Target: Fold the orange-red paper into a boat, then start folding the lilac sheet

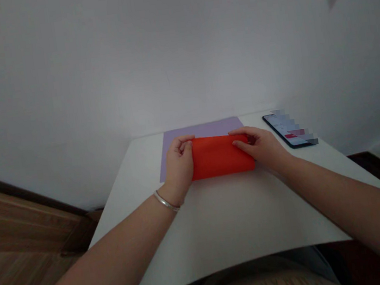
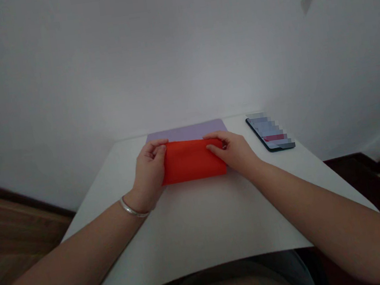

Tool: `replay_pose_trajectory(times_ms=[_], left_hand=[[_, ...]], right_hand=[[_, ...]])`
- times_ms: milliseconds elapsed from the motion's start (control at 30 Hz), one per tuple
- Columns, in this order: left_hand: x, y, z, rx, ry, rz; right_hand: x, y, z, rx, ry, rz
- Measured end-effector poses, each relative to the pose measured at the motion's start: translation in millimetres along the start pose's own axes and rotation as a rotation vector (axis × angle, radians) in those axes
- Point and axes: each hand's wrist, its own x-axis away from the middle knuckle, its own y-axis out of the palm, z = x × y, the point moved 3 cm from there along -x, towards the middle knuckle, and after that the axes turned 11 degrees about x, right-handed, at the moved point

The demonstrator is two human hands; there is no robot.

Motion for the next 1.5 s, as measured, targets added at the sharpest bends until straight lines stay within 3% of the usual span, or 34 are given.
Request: replay_pose_trajectory(times_ms=[267, 467, 567, 700, 1000, 1233, 1500], left_hand=[[1.0, 1.6, -1.3, 0.103, -0.043, 0.036], [-3.1, -0.5, -7.1, 0.075, -0.113, -0.074], [-6.4, -3.4, -6.7, -0.104, -0.056, -0.137], [-10.5, -7.4, -2.8, -0.458, 0.076, -0.202], [-13.8, -7.9, -2.5, -0.981, 0.247, -0.407], [-8.3, -3.9, 1.1, -1.199, 0.444, -0.548], [-6.9, 1.1, 1.3, -1.346, 0.481, -0.650]], right_hand=[[-1.0, 3.6, 10.1, -0.093, 0.124, -0.015], [-3.5, 2.4, 17.7, -0.182, 0.178, 0.063], [-5.7, 4.9, 27.0, -0.171, 0.199, 0.045], [-10.4, 7.5, 34.8, 0.024, 0.168, -0.010], [-16.8, 12.9, 27.1, 0.332, 0.029, -0.148], [-20.3, 15.1, 25.7, 0.424, -0.038, -0.219], [-21.5, 16.2, 21.5, 0.523, -0.124, -0.270]])
